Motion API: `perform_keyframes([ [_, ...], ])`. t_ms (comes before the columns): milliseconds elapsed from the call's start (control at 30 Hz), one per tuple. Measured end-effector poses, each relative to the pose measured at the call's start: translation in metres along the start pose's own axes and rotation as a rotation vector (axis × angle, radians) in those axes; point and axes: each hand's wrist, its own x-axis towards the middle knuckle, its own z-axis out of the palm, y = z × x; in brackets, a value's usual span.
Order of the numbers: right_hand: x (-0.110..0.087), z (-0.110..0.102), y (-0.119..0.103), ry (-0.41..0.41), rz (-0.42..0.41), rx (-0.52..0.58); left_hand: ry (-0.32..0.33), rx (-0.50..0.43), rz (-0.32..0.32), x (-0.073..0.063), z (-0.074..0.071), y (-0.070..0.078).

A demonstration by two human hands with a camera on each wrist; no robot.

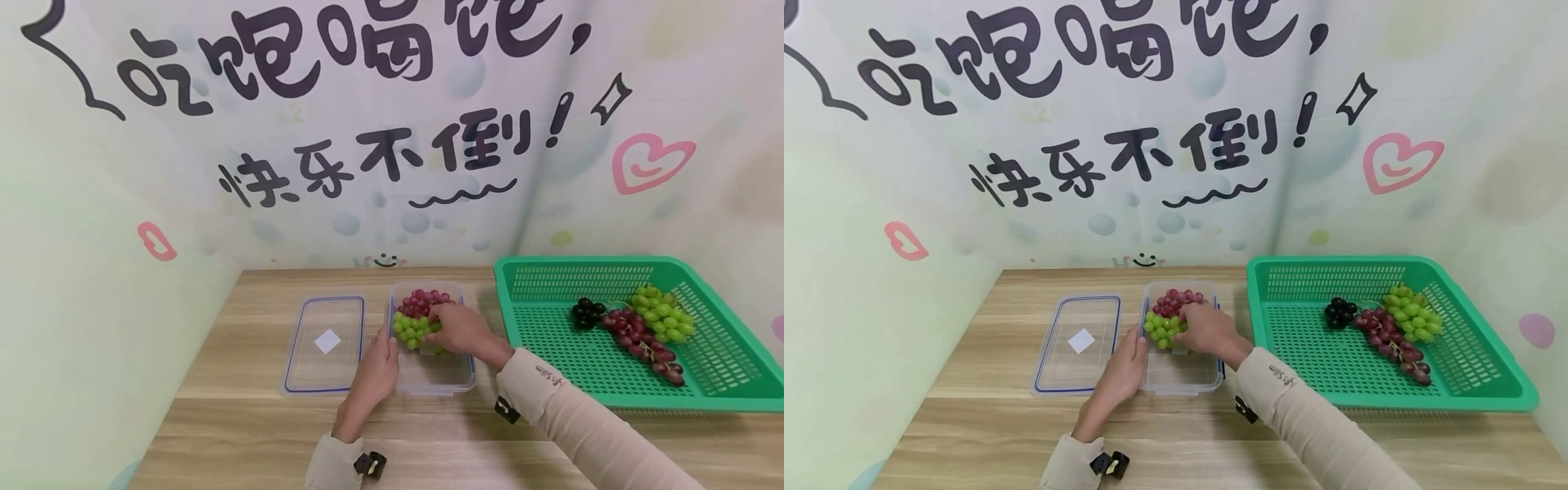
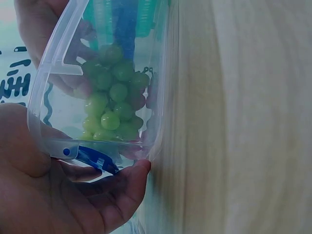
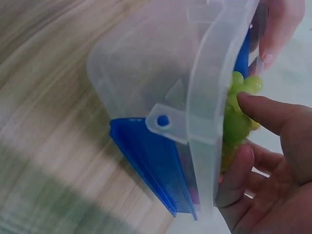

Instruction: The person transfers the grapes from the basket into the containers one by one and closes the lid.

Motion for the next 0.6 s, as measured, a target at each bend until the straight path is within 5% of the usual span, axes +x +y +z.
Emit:
perform_keyframes([
  [600,-0.002,-0.011,0.007,0.003,-0.034,0.026,0.017,0.01,0.014,0.0,0.0,0.0],
])
